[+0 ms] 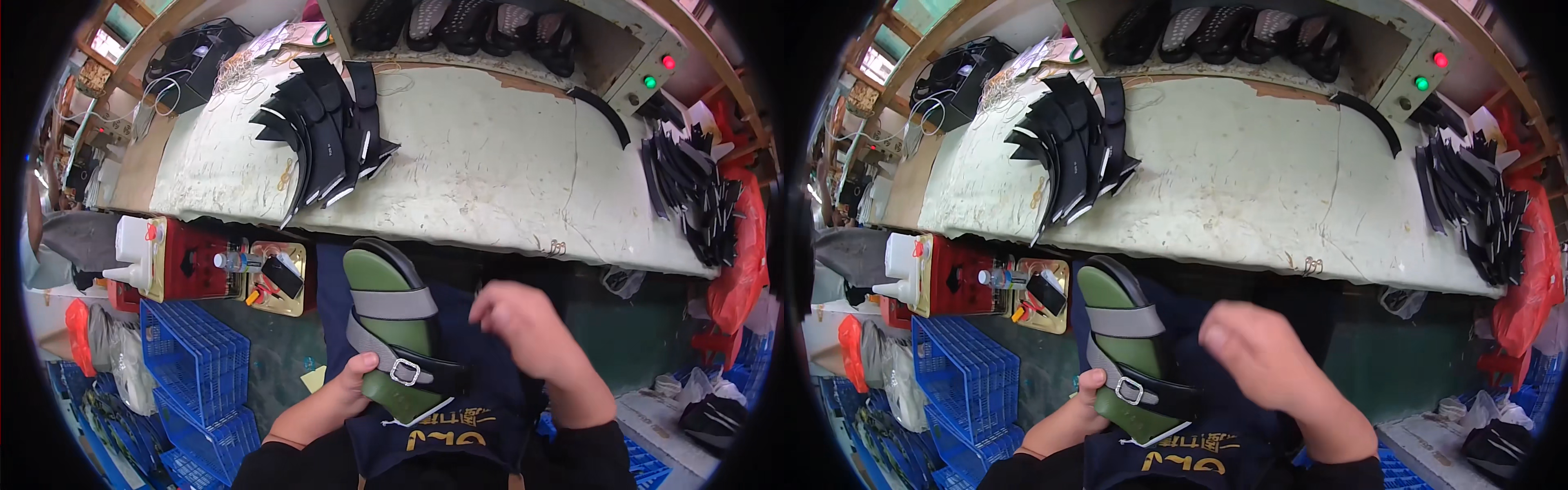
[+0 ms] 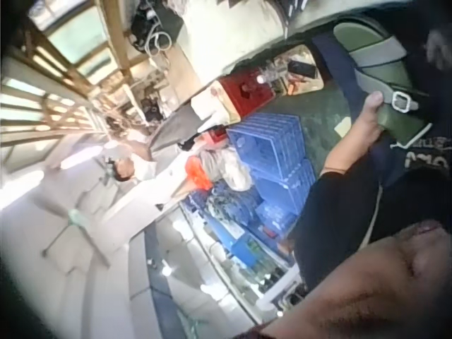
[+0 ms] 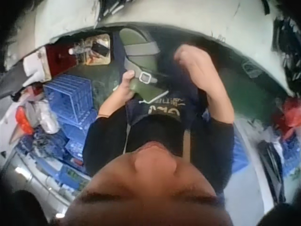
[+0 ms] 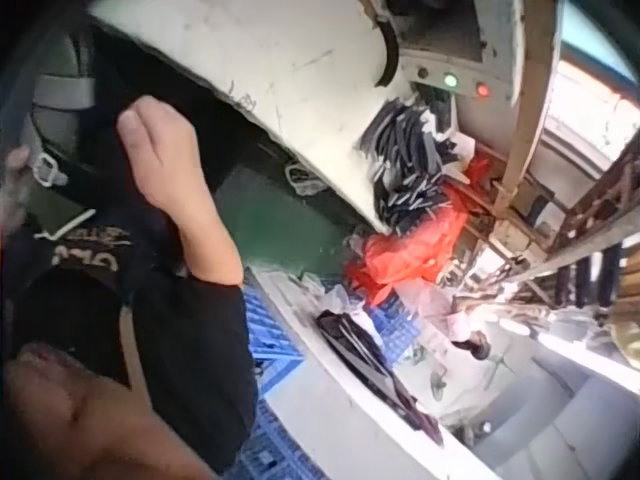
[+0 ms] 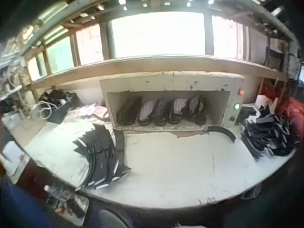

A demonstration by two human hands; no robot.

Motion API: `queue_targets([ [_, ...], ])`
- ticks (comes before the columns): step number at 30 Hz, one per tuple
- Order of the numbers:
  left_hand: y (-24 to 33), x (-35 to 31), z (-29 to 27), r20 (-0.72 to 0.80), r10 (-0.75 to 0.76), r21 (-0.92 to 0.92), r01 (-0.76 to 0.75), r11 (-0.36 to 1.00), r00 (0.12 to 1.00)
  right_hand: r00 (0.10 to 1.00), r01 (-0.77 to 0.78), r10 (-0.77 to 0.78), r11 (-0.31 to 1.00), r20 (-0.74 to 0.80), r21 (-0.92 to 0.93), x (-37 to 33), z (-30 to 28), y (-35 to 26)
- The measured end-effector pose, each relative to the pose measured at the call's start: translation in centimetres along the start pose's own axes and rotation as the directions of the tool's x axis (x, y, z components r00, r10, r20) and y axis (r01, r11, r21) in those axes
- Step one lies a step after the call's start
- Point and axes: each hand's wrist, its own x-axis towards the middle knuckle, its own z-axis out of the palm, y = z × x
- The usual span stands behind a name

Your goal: Manually assembling sandals by fitting soles onto shoe lasts and attaching the upper straps.

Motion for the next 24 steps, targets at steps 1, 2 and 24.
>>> queue_targets([
  [1, 0.0, -0.1, -0.2, -0.037, 0.011, 0.044, -0.009, 0.999, 0.999, 0.987, -0.052, 0.059, 0.997, 0.146, -0.048, -1.5, 0.6, 0.7],
  [2, -0.1, -0.1, -0.4, -0.075, 0.025, 0.084, -0.019, 0.996, 0.997, 0.948, -0.096, 0.122, 0.99, 0.292, -0.101, -2.7, 1.0, 1.1],
  [24, -3.3, 2.9, -2.0, 0.387, 0.303, -0.326, -0.178, 0.928, 0.871, 0.956, -0.058, -0.022, 0.964, 0.293, 0.261, -8.0, 5.8, 2.5],
])
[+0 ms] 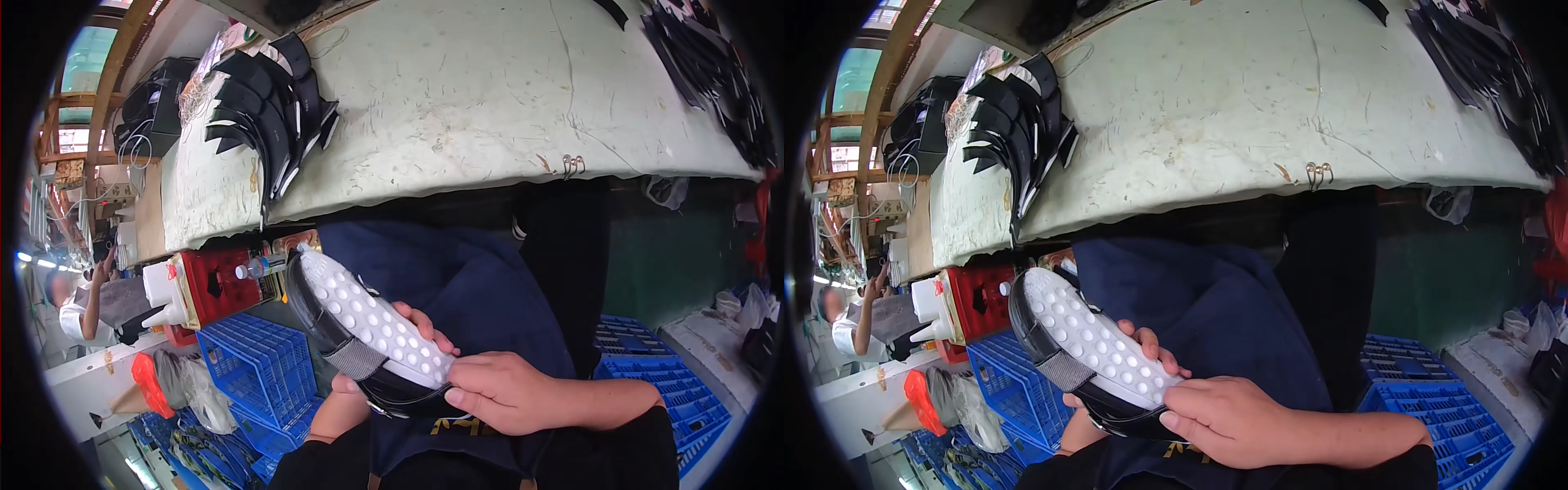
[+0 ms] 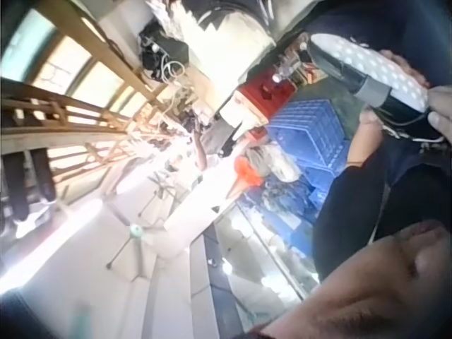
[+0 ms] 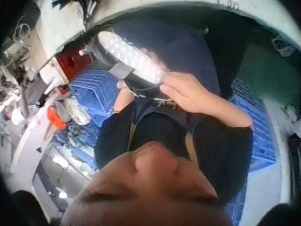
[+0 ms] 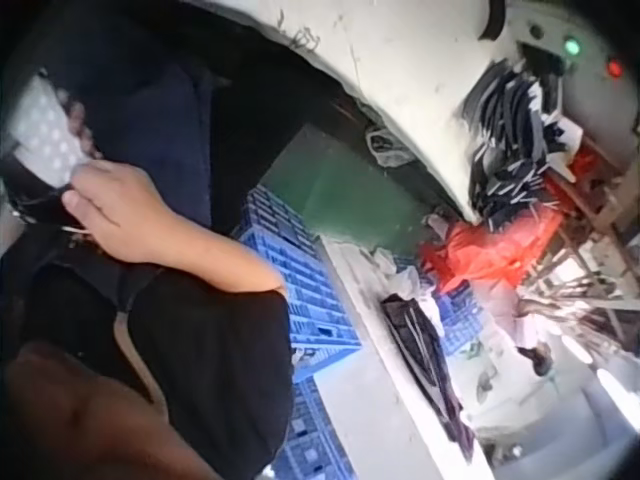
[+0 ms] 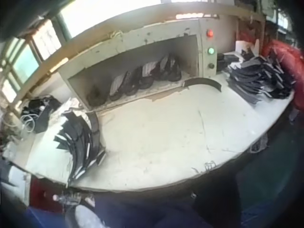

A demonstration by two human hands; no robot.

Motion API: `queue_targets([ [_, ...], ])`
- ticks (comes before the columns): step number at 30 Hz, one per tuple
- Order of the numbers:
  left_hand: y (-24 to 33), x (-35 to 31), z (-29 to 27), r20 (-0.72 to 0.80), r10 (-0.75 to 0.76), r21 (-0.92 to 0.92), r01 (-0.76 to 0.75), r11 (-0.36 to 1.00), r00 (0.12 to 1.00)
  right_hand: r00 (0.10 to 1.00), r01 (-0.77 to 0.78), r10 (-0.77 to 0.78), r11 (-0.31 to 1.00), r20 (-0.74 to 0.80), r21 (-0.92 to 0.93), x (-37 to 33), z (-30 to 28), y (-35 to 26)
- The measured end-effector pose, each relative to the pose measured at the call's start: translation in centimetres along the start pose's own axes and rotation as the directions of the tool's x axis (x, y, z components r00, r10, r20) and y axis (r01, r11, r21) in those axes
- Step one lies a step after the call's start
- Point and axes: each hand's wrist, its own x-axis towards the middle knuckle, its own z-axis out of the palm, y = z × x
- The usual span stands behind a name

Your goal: Manually assembling sandals by fitting soles onto shoe lasts and attaching the upper straps.

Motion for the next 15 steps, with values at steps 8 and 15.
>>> queue_targets([
  [8, 0.2, 0.4, 1.7, -0.151, -0.037, 0.027, 0.042, 0.999, 0.988, 0.997, -0.062, 0.061, 0.998, 0.041, 0.005, 0.3, -0.9, -0.4],
  [15, -0.2, 0.9, 1.3, -0.111, -0.033, 0.014, 0.034, 0.999, 0.993, 0.988, -0.128, 0.124, 0.991, 0.088, 0.041, 0.5, -1.5, -0.7],
])
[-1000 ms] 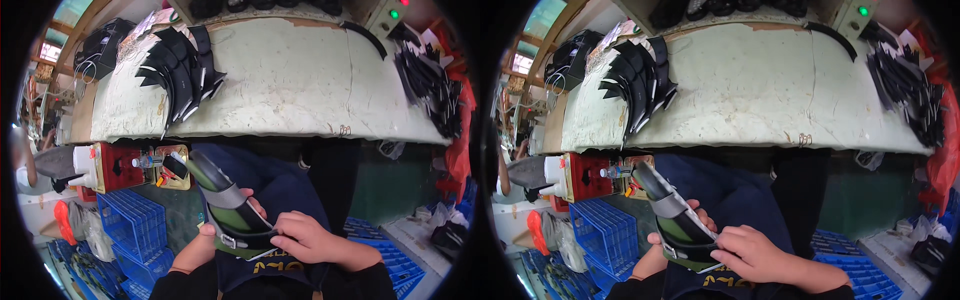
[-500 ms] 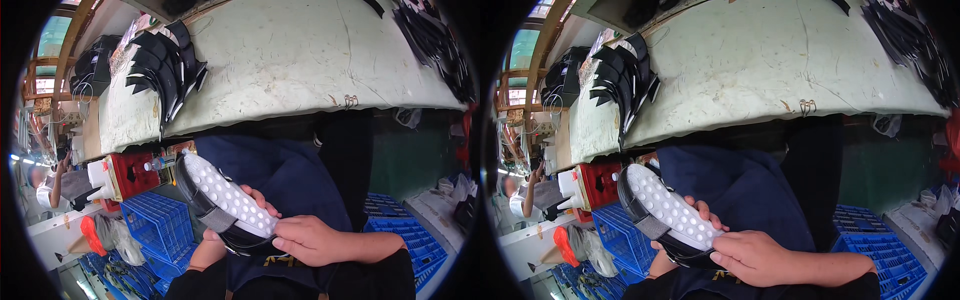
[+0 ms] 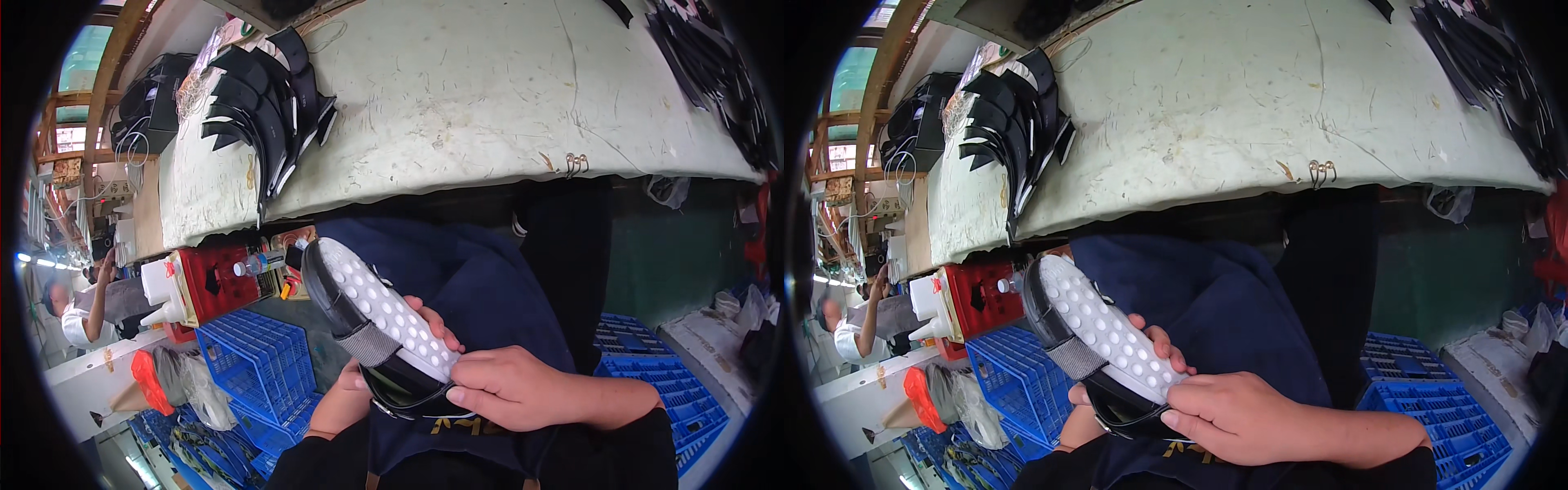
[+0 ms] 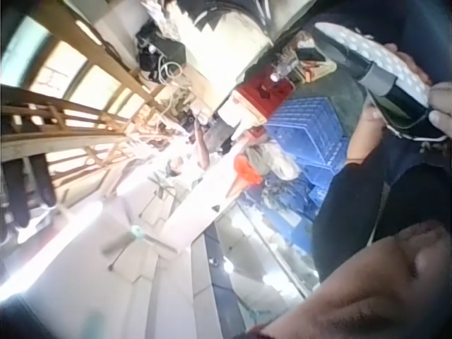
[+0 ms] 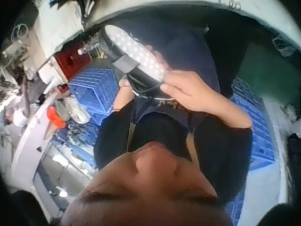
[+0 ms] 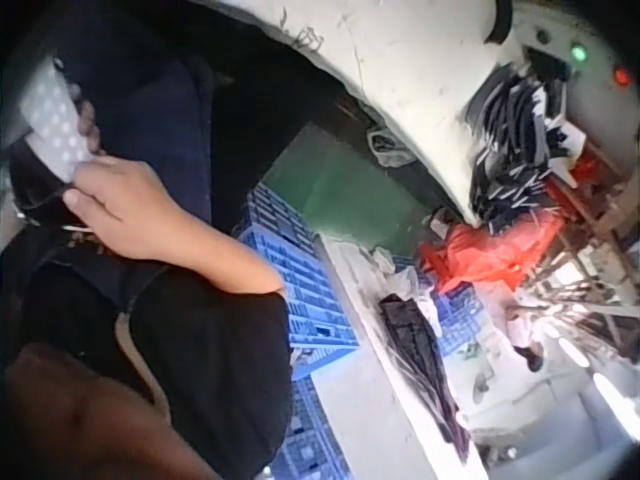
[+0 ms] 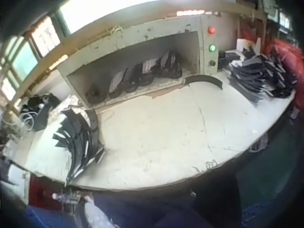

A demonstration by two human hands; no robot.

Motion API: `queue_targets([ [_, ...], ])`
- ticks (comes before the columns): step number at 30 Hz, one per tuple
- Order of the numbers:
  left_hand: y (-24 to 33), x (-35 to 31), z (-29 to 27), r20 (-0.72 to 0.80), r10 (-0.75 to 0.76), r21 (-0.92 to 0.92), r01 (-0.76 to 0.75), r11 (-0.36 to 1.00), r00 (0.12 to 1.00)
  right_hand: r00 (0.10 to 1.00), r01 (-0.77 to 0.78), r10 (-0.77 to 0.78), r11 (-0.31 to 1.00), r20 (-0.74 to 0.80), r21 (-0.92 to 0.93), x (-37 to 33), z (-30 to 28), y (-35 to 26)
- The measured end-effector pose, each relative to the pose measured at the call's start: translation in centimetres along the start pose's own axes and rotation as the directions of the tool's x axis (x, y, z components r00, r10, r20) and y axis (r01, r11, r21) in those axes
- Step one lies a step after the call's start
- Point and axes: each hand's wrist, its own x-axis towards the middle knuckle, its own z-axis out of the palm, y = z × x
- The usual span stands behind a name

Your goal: Manually assembling sandals by fitting soles onto shoe lasts and attaching the upper straps.

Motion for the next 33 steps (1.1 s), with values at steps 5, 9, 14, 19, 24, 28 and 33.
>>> queue_targets([
  [5, 0.3, -0.1, 0.5, -0.005, -0.001, 0.073, 0.001, 0.997, 1.0, 0.999, -0.034, 0.032, 0.998, 0.034, 0.061, -0.1, -0.1, 0.1],
  [9, 0.9, 0.2, 0.5, 0.009, -0.012, 0.209, 0.009, 0.978, 1.0, 0.977, -0.16, 0.14, 0.979, 0.159, 0.123, -0.1, -1.2, 0.0],
  [14, 0.4, 0.3, -0.2, 0.144, 0.001, 0.446, -0.066, 0.893, 0.99, 0.796, -0.501, 0.391, 0.854, 0.462, 0.141, -0.2, -2.7, 0.9],
  [19, -0.7, 0.0, -3.5, 0.22, 0.002, 0.295, -0.069, 0.953, 0.976, 0.719, -0.625, 0.567, 0.781, 0.402, 0.016, 1.6, -3.3, 1.3],
  [24, -1.0, 0.8, -0.6, 0.138, 0.181, 0.225, -0.209, 0.952, 0.974, 0.971, -0.068, 0.074, 0.997, -0.229, 0.036, 1.0, -3.1, 1.9],
  [28, -0.2, 0.9, 0.6, 0.116, 0.046, 0.064, -0.054, 0.997, 0.992, 0.856, 0.182, -0.259, 0.961, -0.447, -0.208, 3.8, -0.9, 1.0],
  [33, 0.0, -0.9, -3.1, -0.251, -0.092, 0.477, 0.206, 0.854, 0.964, 0.779, 0.324, -0.405, 0.914, -0.478, -0.246, 6.5, 2.7, 2.7],
])
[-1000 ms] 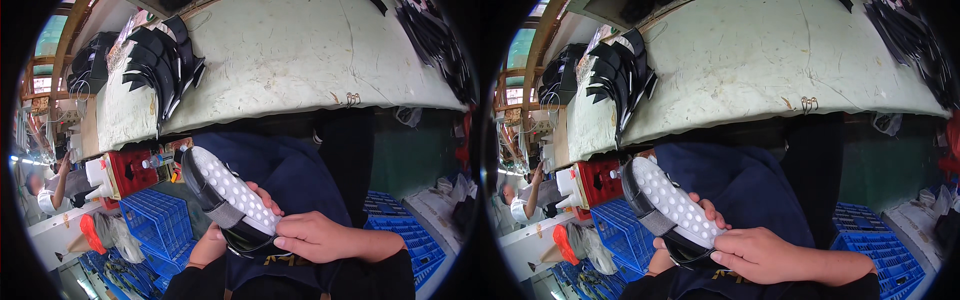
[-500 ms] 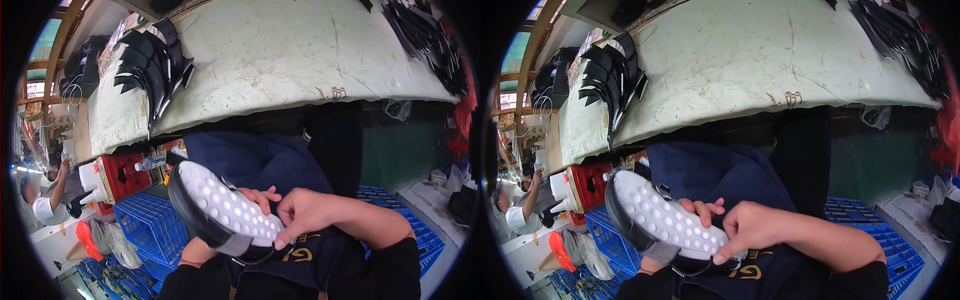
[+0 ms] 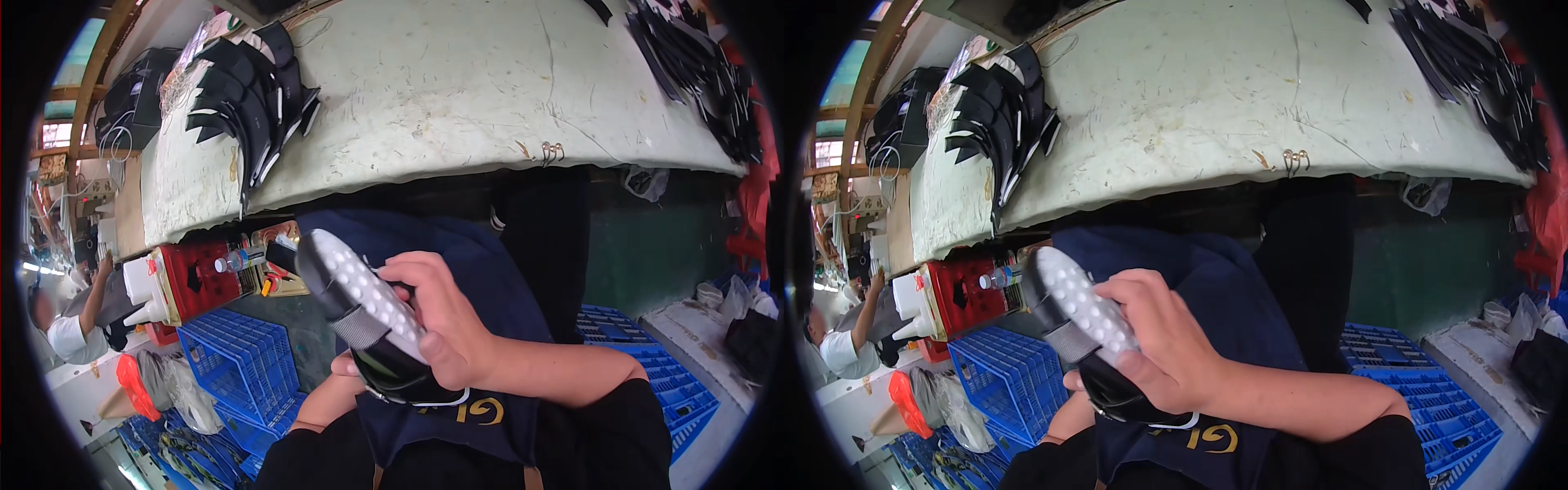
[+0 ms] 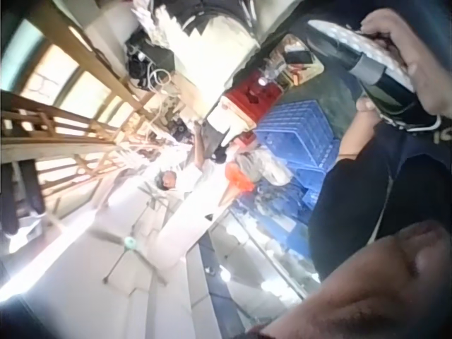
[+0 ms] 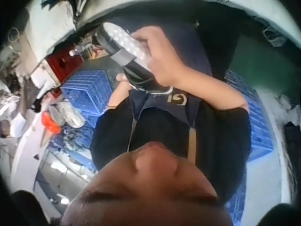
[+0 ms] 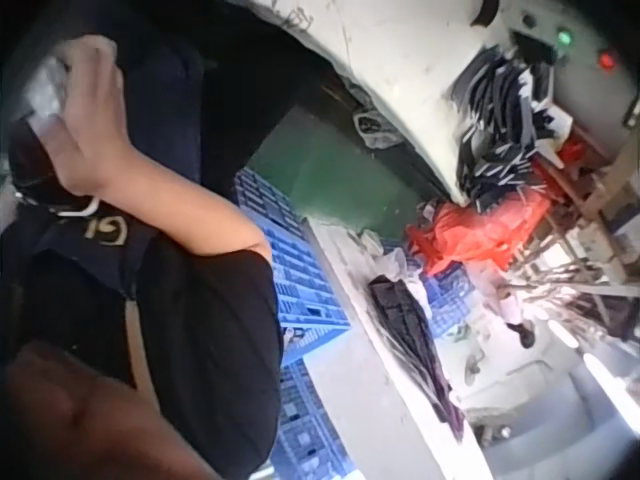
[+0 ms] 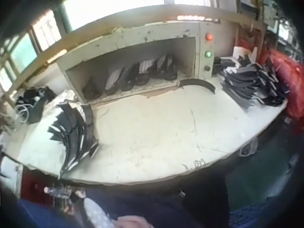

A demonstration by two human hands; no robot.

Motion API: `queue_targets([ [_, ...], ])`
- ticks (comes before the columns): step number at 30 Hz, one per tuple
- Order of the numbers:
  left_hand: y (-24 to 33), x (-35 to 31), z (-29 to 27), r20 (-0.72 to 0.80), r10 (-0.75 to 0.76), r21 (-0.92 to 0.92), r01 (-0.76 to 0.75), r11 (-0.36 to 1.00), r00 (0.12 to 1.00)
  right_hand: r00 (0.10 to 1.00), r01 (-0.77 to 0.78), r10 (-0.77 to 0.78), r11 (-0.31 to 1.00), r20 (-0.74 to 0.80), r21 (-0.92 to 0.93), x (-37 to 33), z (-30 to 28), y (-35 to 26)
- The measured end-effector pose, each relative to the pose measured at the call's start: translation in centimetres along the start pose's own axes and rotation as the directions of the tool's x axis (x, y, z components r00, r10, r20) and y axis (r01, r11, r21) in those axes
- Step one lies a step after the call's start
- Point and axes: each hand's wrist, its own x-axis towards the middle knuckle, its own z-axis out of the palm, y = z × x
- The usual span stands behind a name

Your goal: Manually assembling sandals by fitting soles onto shoe lasts and attaching the upper straps.

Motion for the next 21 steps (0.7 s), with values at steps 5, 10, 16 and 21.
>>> queue_targets([
  [5, -0.6, 0.7, 0.6, 0.218, 0.265, -0.412, -0.157, 0.897, 0.939, 0.994, 0.11, -0.11, 0.986, 0.008, -0.125, 0.2, -2.0, 1.7],
  [10, 8.3, -1.9, 7.0, -0.12, -0.148, -0.174, 0.126, 0.977, 0.982, 0.934, -0.356, 0.357, 0.931, -0.004, -0.085, 0.3, -5.2, -1.0],
  [16, 9.9, -0.1, 6.2, 0.462, 0.264, 0.378, -0.457, 0.805, 0.847, 0.9, -0.433, 0.427, 0.856, 0.084, 0.282, -1.8, -6.9, -3.7],
  [21, 2.9, 5.7, 5.1, 0.136, 0.227, 0.287, -0.257, 0.923, 0.964, 0.899, -0.404, 0.424, 0.709, 0.109, 0.578, -2.8, -7.5, -2.6],
])
